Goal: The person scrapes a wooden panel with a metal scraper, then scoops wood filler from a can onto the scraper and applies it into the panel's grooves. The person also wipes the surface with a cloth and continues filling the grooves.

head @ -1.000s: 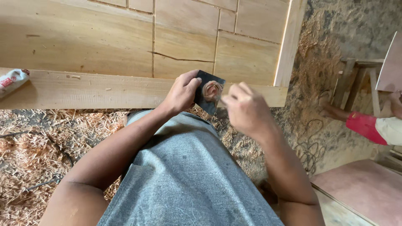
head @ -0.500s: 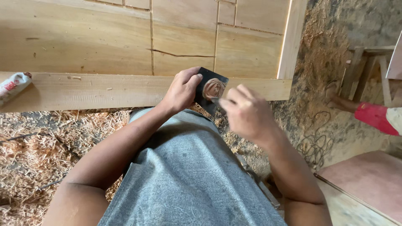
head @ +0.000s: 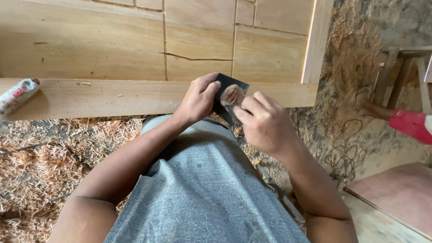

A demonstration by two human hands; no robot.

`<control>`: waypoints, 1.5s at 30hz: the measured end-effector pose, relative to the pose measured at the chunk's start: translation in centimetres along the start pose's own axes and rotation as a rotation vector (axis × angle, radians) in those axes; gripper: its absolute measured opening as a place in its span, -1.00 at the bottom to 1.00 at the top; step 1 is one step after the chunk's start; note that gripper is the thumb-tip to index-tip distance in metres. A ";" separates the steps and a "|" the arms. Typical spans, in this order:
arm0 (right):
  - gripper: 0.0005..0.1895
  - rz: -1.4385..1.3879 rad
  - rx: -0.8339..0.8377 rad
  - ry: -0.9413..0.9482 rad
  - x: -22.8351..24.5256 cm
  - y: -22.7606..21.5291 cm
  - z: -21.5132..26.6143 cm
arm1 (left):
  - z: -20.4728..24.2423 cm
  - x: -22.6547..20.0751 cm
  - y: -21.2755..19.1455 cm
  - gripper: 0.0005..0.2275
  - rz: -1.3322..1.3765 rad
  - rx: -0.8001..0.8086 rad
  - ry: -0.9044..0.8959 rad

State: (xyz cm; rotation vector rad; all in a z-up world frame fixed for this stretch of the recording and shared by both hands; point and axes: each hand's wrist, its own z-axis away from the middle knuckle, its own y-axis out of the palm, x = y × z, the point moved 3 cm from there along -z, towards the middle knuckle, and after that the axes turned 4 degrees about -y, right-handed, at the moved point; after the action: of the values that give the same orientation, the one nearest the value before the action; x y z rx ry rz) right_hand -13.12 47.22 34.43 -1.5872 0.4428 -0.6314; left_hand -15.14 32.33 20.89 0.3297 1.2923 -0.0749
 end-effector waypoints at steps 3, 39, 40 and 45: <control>-0.81 0.123 0.135 0.128 -0.5 0.4 0.2 | 0.1 0.3 0.0 -0.77 -0.019 -0.006 0.010; -0.81 0.162 0.023 -0.030 -1.3 0.5 1.8 | 0.3 0.2 0.9 -0.77 0.013 0.032 -0.092; -0.81 0.111 0.054 -0.034 -1.2 0.5 1.6 | 0.2 -0.1 0.8 -0.78 0.014 0.022 -0.028; -0.84 0.124 0.041 0.073 -0.9 -0.5 1.5 | 0.6 0.3 1.2 -0.78 -0.027 0.038 -0.136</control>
State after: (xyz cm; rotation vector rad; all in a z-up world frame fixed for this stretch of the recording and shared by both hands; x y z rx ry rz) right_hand -12.88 48.97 34.74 -1.4894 0.5742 -0.6011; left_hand -14.22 33.30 21.03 0.3343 1.1614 -0.1432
